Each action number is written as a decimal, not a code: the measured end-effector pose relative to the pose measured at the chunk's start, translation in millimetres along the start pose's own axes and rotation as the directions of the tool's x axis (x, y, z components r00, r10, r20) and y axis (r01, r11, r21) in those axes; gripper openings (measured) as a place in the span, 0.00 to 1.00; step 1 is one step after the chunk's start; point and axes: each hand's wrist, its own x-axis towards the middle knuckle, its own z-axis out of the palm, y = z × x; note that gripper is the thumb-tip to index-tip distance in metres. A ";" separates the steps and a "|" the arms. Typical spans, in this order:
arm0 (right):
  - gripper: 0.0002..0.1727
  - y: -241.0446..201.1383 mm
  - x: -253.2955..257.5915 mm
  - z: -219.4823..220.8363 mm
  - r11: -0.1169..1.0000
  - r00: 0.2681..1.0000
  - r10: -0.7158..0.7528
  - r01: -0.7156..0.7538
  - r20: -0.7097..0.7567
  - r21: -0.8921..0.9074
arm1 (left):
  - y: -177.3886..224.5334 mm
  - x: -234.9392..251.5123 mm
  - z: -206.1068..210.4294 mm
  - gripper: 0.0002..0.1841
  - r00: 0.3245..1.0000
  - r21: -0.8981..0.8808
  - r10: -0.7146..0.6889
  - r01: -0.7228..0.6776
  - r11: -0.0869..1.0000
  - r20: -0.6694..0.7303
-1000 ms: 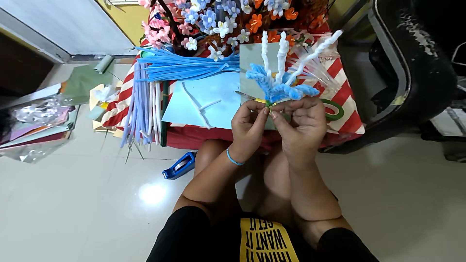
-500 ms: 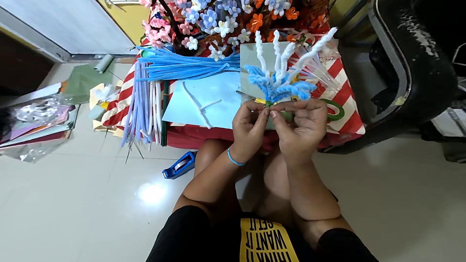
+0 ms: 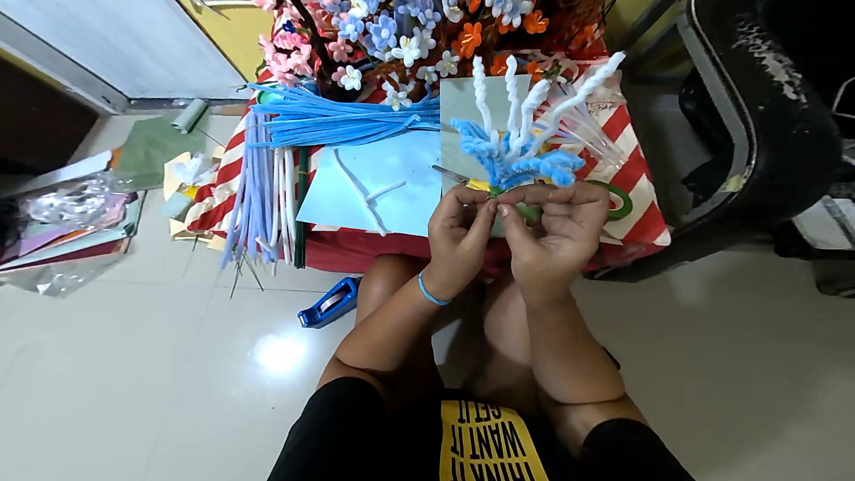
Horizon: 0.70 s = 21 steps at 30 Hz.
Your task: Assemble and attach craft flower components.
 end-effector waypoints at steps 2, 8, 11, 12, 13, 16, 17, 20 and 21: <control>0.26 0.7 1.2 -1.0 1.000 0.999 -0.021 0.020 -0.036 -0.018 | 0.3 -0.4 -0.1 0.04 1.000 -0.021 -0.017 0.017 1.000 0.007; 0.28 3.1 4.8 -3.4 1.000 0.999 0.004 -0.005 -0.043 -0.026 | 4.2 -0.4 -1.4 0.03 0.995 -0.110 -0.100 0.101 0.989 0.011; 0.27 3.5 5.6 -5.5 0.998 1.000 0.009 -0.009 -0.006 -0.056 | 4.6 0.4 -2.3 0.03 0.992 -0.134 -0.129 0.129 0.983 0.006; 0.26 2.9 5.8 -6.0 0.998 1.000 0.019 -0.019 0.006 -0.064 | 4.5 0.6 -2.4 0.03 0.991 -0.135 -0.132 0.131 0.982 0.002; 0.26 2.4 6.0 -6.4 0.997 0.999 0.030 -0.029 0.014 -0.066 | 4.3 0.8 -2.5 0.04 0.991 -0.136 -0.133 0.131 0.982 0.000; 0.26 2.9 6.2 -5.9 0.998 0.999 0.031 -0.030 0.014 -0.051 | 2.9 1.2 -2.9 0.04 0.991 -0.141 -0.133 0.132 0.981 0.001; 0.25 3.5 6.1 -5.4 0.999 1.000 0.020 -0.020 0.009 -0.045 | 2.5 1.4 -2.8 0.04 0.991 -0.139 -0.135 0.134 0.981 0.003; 0.25 4.5 5.4 -4.1 0.999 1.000 -0.013 0.013 -0.003 -0.046 | 0.9 1.7 -2.3 0.04 0.988 -0.124 -0.154 0.153 0.980 0.003; 0.25 4.4 5.2 -3.8 0.999 1.000 -0.018 0.018 -0.004 -0.044 | 0.6 1.7 -2.0 0.04 0.987 -0.122 -0.160 0.159 0.980 0.001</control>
